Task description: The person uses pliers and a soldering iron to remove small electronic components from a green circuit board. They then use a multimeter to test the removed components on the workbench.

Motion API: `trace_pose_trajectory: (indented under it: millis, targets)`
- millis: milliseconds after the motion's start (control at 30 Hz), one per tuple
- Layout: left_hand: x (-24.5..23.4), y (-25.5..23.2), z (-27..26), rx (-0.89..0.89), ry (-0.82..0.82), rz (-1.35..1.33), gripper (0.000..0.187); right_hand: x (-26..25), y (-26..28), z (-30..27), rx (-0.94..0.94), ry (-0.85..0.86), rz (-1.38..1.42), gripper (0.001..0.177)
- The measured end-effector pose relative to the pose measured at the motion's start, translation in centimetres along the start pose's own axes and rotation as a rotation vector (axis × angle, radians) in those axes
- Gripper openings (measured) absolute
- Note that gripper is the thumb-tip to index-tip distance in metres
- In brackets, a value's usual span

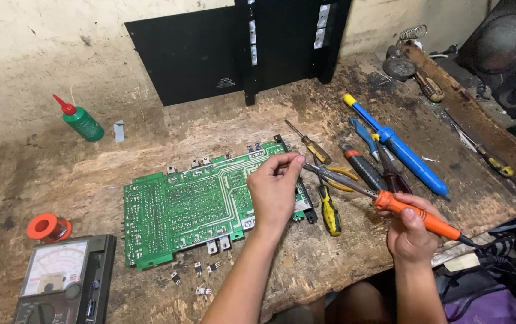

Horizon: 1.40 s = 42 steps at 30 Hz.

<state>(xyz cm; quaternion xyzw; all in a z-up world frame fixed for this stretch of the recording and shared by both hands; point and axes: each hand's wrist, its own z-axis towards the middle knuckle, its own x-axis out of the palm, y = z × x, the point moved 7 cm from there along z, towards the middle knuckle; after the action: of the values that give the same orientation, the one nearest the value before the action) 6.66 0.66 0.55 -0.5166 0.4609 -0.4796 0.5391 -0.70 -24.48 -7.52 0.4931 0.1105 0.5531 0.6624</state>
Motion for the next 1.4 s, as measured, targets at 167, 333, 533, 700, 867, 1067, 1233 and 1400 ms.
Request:
trace_pose_trajectory:
  millis: [167,333,533,700,867,1067,1233,1400]
  targets:
    - [0.0,0.2,0.2,0.042,-0.003,0.023,0.013,0.0,-0.2,0.0,0.025,-0.011,0.018,0.025]
    - [0.1,0.3,0.1,0.026,0.008,0.029,0.013,0.4,0.1,0.0,0.024,0.011,-0.002,0.027]
    - [0.1,0.3,0.1,0.044,0.01,0.039,0.012,0.5,-0.1,0.0,0.05,0.006,0.013,0.029]
    - [0.1,0.2,0.1,0.064,-0.003,0.039,0.013,0.4,0.2,-0.2,0.041,-0.032,-0.08,0.025]
    - [-0.3,-0.2,0.1,0.027,-0.016,-0.008,0.012,-0.4,0.2,-0.2,-0.037,-0.114,-0.102,0.023]
    - [-0.2,1.6,1.1,0.155,-0.098,-0.107,0.006,-3.6,5.2,-3.3,-0.285,-0.384,-0.234,0.027]
    - [0.1,0.3,0.0,0.023,-0.092,-0.131,0.009,-6.9,9.7,-6.8,-0.477,-0.494,-0.602,0.037]
    - [0.1,1.6,0.3,-0.066,-0.094,-0.173,0.006,-7.5,8.9,-7.2,-0.338,-0.379,-1.193,0.025]
